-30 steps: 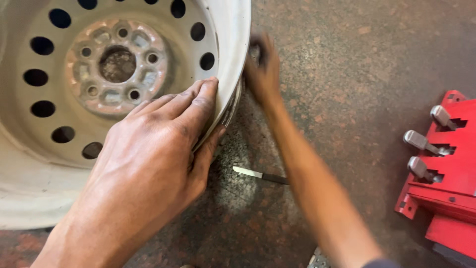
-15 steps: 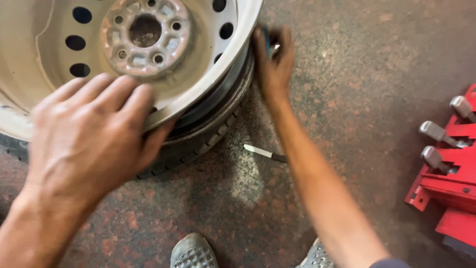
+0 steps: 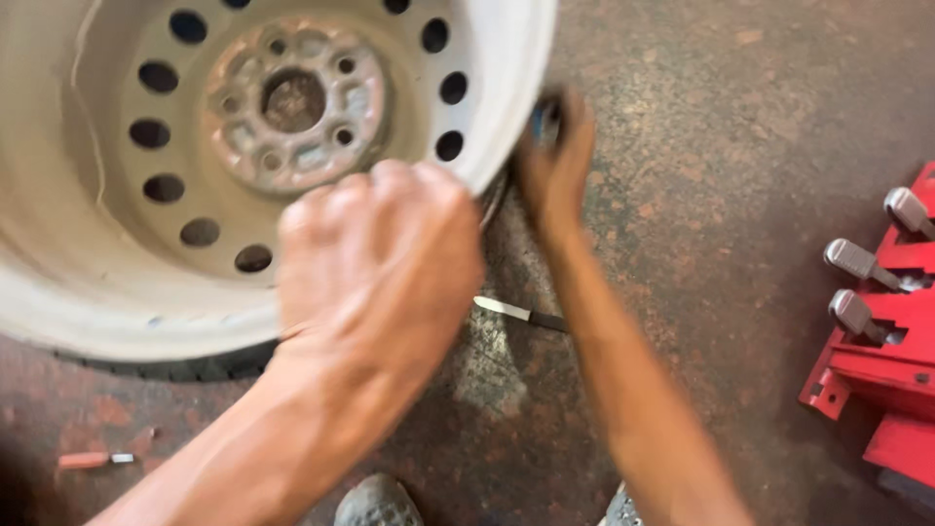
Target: The person scrubs the inner rim of a white vehicle wheel using a small abrasive pad. They hold the wheel steady with one hand while vigorously rubbing the metal surface with the other hand, focusing on the area between the tire bead and the rim holes.
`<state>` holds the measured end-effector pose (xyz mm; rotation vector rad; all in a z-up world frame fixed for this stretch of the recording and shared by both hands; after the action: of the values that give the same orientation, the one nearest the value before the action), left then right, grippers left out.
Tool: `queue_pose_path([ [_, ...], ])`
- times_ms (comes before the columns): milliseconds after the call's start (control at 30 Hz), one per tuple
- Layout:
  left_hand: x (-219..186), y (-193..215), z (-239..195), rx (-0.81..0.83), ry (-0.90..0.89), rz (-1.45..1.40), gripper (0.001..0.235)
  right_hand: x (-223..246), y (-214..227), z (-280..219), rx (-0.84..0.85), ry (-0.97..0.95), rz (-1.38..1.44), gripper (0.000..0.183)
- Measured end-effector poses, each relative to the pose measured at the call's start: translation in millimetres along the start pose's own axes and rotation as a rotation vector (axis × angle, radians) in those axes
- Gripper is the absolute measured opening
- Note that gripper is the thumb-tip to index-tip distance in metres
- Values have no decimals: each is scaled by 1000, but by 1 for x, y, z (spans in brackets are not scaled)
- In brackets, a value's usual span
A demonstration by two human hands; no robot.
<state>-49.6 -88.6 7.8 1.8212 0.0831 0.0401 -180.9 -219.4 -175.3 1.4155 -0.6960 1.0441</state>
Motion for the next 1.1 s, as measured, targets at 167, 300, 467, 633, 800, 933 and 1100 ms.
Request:
queue_pose_path([
  [167, 2, 5, -4, -34, -64, 24, 28, 38, 6, -73, -159, 59, -205, 26],
  [300, 0, 11, -9, -111, -123, -42, 28, 41, 12, -4, -136, 72, -198, 21],
  [467, 6, 9, -1, 15, -160, -74, 30, 53, 11, -80, -183, 56, -152, 21],
  [633, 6, -6, 2, 136, -131, -63, 32, 26, 8, 16, -39, -79, -28, 21],
  [800, 7, 14, 1, 69, -189, -130, 29, 40, 11, -51, -135, 62, -45, 23],
  [933, 2, 12, -3, -12, -224, -127, 25, 23, 8, -11, -153, 39, -144, 22],
  [1100, 6, 22, -2, -33, -248, -145, 23, 22, 4, -6, -117, 84, 129, 26],
])
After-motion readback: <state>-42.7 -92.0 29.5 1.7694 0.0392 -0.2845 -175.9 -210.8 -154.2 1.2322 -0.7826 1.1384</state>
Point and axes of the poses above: each hand's wrist, its own z-axis towards the middle knuckle, its own y-axis out of the back of the hand, x = y × z, the point moved 9 cm from there along z, towards the middle knuckle, and after that the axes turned 12 degrees about x, right-handed, at the moved point
